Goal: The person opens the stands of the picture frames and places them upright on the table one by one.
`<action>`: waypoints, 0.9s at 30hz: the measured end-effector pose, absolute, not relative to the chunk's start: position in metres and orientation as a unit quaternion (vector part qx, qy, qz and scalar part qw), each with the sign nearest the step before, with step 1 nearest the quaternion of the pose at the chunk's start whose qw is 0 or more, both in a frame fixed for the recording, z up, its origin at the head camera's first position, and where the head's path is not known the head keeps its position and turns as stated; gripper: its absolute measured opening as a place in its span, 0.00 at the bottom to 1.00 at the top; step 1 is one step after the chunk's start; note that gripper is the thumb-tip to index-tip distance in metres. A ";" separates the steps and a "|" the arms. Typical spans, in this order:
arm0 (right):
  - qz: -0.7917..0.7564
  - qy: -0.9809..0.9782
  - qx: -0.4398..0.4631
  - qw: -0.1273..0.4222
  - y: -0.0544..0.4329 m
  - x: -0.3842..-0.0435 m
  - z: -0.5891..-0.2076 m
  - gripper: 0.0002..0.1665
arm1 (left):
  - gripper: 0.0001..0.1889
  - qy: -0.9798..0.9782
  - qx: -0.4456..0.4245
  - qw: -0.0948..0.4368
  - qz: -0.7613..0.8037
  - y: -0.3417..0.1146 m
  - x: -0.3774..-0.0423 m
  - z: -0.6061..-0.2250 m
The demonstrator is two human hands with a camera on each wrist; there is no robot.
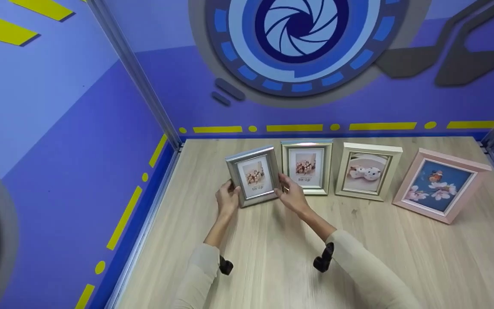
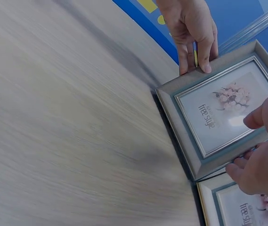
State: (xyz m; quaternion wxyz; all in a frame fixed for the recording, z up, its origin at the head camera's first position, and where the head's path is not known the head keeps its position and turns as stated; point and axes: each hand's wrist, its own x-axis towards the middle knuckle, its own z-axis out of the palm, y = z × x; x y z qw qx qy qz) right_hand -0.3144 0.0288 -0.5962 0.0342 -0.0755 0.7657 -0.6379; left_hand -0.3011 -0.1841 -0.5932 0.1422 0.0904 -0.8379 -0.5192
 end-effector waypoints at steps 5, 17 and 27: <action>-0.630 0.769 -0.087 0.060 0.030 -0.313 -0.597 0.38 | 0.18 -0.840 0.088 0.144 -0.515 -0.187 -0.304 -0.595; -0.635 0.765 -0.080 0.065 0.029 -0.314 -0.596 0.40 | 0.18 -0.848 0.085 0.157 -0.499 -0.187 -0.310 -0.599; -0.640 0.757 -0.098 0.083 0.033 -0.313 -0.599 0.40 | 0.19 -0.845 0.074 0.155 -0.507 -0.191 -0.307 -0.603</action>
